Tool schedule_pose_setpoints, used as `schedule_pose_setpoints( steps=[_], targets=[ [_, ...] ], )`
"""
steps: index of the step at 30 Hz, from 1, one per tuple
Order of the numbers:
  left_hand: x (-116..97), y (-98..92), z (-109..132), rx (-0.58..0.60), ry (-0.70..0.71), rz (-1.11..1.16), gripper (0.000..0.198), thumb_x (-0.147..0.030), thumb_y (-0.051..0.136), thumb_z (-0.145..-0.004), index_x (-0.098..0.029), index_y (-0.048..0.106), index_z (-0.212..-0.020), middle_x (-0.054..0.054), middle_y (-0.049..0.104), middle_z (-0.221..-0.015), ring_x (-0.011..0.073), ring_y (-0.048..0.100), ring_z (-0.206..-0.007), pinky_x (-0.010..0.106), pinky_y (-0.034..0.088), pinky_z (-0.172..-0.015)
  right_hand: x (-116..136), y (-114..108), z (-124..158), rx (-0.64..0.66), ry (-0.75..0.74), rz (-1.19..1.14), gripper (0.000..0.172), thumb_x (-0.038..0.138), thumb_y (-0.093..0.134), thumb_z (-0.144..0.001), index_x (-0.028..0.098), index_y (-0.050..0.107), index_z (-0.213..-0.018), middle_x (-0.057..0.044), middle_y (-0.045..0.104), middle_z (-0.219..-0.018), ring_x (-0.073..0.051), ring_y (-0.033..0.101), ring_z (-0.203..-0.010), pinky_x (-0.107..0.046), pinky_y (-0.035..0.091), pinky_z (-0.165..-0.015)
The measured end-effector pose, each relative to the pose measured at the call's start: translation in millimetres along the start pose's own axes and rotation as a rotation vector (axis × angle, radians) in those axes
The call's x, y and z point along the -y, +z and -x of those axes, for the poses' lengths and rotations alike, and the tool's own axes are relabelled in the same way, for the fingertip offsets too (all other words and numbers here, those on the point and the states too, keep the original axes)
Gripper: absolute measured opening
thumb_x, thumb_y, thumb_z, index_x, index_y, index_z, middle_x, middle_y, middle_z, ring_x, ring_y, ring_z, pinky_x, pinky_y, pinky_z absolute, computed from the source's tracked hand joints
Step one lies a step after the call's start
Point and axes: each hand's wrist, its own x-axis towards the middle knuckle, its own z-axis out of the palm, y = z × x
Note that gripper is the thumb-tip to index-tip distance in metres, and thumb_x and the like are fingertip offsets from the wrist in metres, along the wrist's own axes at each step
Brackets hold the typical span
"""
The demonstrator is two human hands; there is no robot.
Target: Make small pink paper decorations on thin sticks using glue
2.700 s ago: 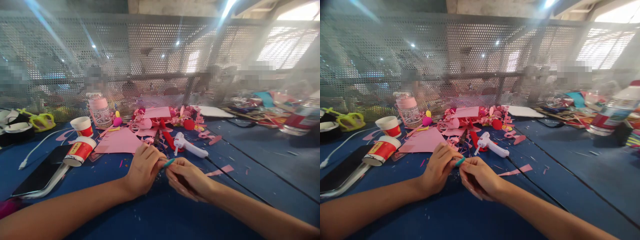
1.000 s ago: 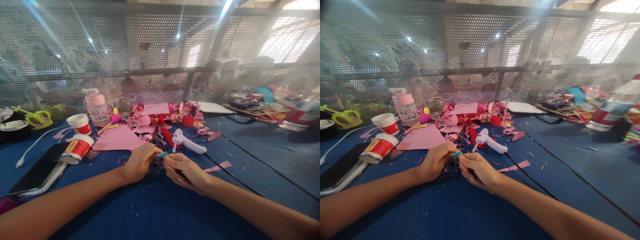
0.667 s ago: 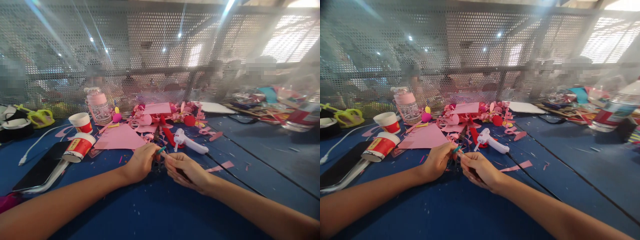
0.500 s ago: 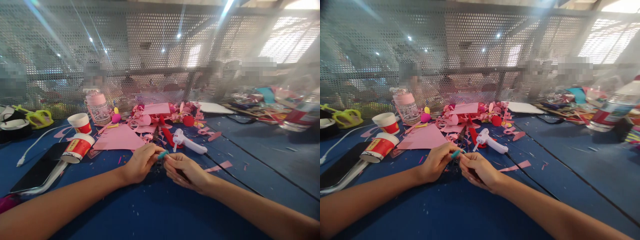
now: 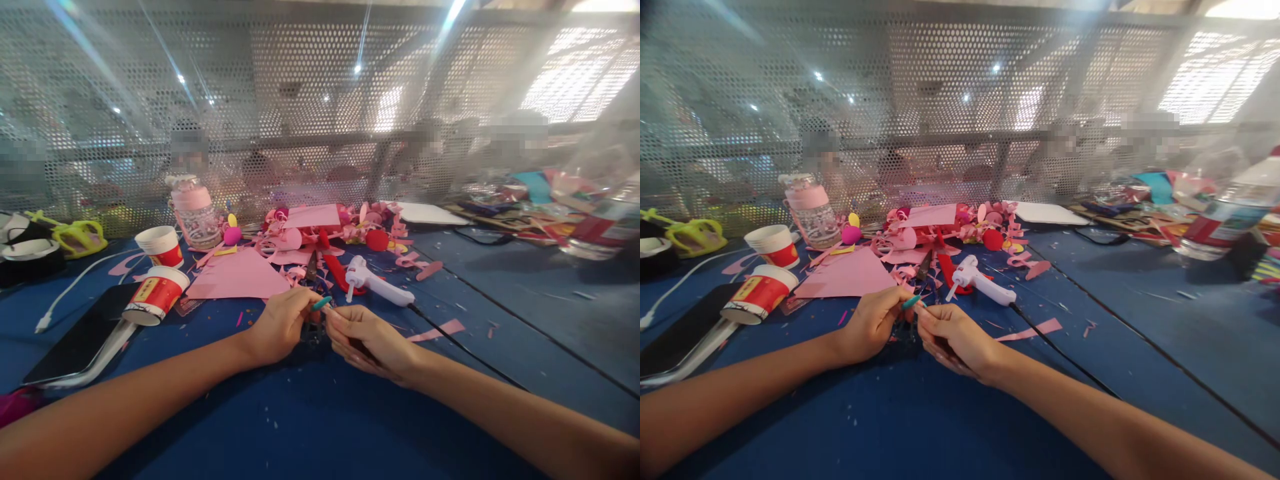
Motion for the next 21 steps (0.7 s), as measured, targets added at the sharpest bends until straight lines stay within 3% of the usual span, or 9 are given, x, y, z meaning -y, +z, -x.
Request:
schedule_pose_setpoints(
  steps=[14, 18, 21],
  targets=[
    [0.5, 1.4, 0.3, -0.019, -0.112, 0.042, 0.024, -0.017, 0.032, -0.087, -0.013, 0.055, -0.084, 0.002, 0.058, -0.066, 0.0105, 0.053, -0.059, 0.021, 0.042, -0.056, -0.6, -1.1, -0.2, -0.018, -0.006, 0.039, 0.042, 0.045, 0.051, -0.079, 0.016, 0.04, -0.05, 0.01, 0.033, -0.03, -0.001, 0.022, -0.02, -0.014, 0.012, -0.022],
    [1.2, 0.6, -0.2, -0.09, -0.068, 0.019, 0.023, -0.026, 0.036, -0.088, -0.013, 0.054, -0.094, 0.004, 0.058, -0.076, 0.0125, 0.053, -0.067, 0.024, 0.043, -0.061, 1.4, -0.4, 0.5, -0.003, -0.001, -0.029, 0.044, 0.041, 0.052, -0.079, 0.016, 0.038, -0.046, 0.01, 0.03, -0.028, -0.001, 0.019, -0.021, -0.014, 0.01, -0.023],
    [3.1, 0.3, 0.2, -0.075, 0.045, -0.054, 0.019, -0.025, 0.039, -0.087, -0.013, 0.054, -0.087, 0.004, 0.056, -0.074, 0.0126, 0.051, -0.067, 0.024, 0.042, -0.062, 3.1, -0.5, 1.3, 0.007, 0.003, -0.071, 0.043, 0.037, 0.054, -0.078, 0.016, 0.037, -0.044, 0.01, 0.03, -0.028, -0.001, 0.019, -0.021, -0.013, 0.01, -0.023]
  ],
)
